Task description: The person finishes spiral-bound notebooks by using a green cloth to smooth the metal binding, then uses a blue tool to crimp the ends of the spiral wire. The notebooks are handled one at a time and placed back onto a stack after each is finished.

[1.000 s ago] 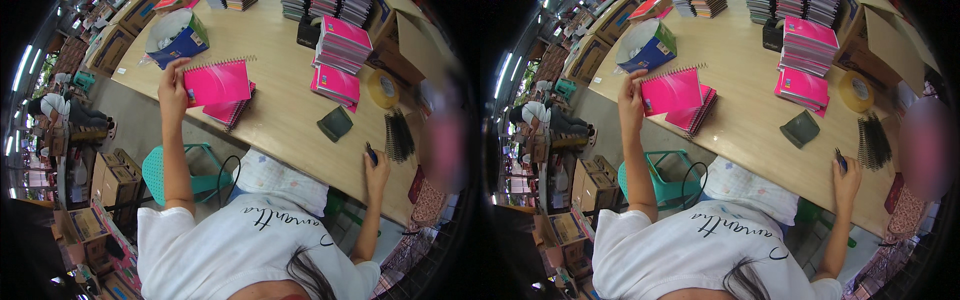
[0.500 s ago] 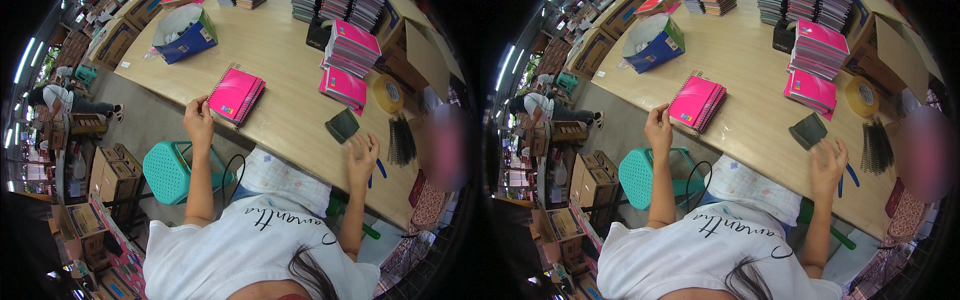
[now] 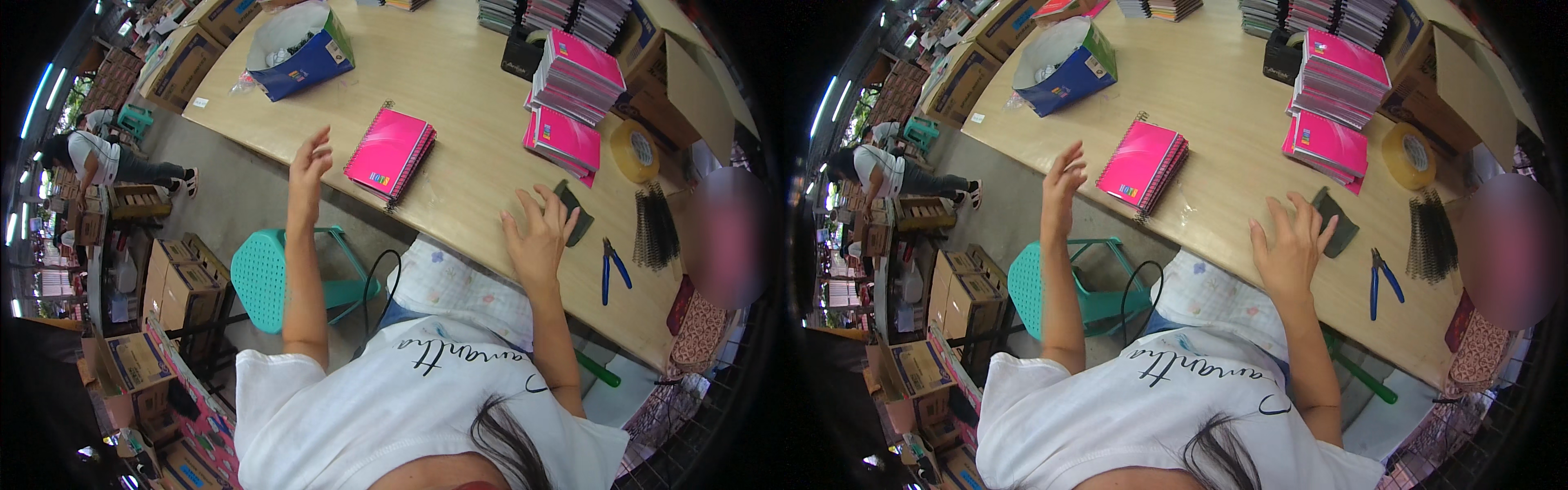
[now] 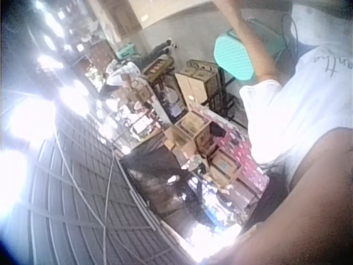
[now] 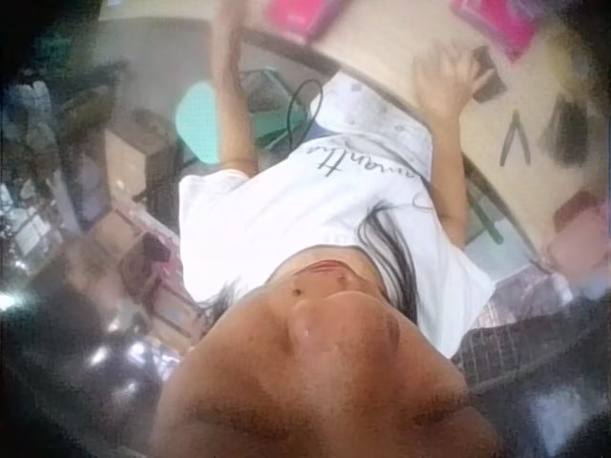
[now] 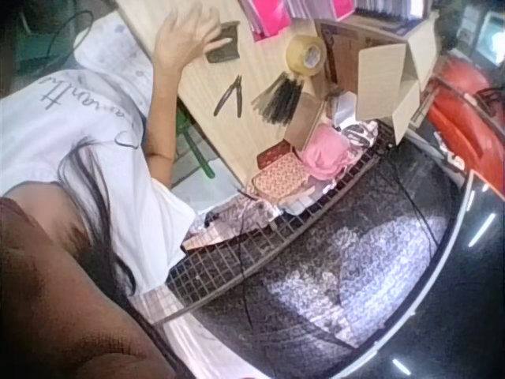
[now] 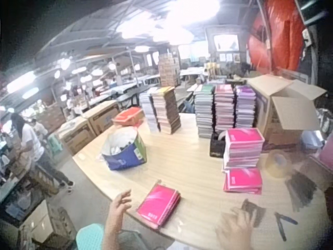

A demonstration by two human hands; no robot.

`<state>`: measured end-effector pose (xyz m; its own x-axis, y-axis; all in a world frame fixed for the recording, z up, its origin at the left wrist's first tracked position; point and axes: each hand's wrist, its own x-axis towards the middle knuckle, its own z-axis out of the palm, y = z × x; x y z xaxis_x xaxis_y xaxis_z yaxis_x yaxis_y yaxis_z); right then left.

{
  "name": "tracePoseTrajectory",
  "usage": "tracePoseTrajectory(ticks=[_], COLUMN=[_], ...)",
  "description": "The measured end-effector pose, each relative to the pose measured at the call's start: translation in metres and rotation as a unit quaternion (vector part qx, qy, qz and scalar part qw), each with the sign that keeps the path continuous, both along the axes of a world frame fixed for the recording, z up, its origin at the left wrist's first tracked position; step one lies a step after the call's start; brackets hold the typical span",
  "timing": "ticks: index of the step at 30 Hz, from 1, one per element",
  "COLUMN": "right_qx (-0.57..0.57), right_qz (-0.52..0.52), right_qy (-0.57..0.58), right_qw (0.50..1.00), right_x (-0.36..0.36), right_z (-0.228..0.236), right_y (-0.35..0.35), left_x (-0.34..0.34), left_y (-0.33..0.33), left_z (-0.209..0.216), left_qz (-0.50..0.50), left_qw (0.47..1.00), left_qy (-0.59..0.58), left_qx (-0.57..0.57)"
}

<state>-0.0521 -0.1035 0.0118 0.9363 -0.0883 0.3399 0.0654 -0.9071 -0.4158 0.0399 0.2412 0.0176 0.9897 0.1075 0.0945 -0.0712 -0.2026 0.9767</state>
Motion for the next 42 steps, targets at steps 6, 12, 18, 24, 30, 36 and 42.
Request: tracePoseTrajectory(ticks=[6,12,18,24,30,36,42], right_qx=[-0.153,-0.01,0.551,0.563,-0.04,-0.036,-0.101], right_qz=[-0.093,0.012,0.222,0.245,-0.007,-0.124,-0.116], right_qy=[0.065,-0.017,0.151,0.104,0.083,0.112,0.034], right_qw=[0.982,1.0,0.79,0.783,0.996,0.985,0.987], right_x=[0.0,-0.006,0.058,0.075,0.004,-0.001,-0.024], right_z=[-0.029,-0.021,-0.057,-0.072,0.01,-0.047,-0.014], right_y=[-0.01,-0.012,0.115,0.16,0.018,-0.09,-0.131], left_x=[0.049,0.049,0.055,0.067,0.024,0.024,0.117], left_y=[-0.006,-0.017,-0.016,0.005,-0.018,-0.211,-0.307], left_z=[-0.016,-0.012,-0.021,-0.029,0.037,0.051,-0.005], left_qz=[-0.255,-0.266,-0.255,-0.277,-0.053,-0.187,-0.157], left_qw=[0.961,0.959,0.958,0.947,0.984,0.978,0.966], left_qy=[0.064,0.069,0.122,0.139,-0.158,-0.09,-0.02], left_qx=[0.082,0.072,-0.046,-0.089,0.067,-0.015,0.206])
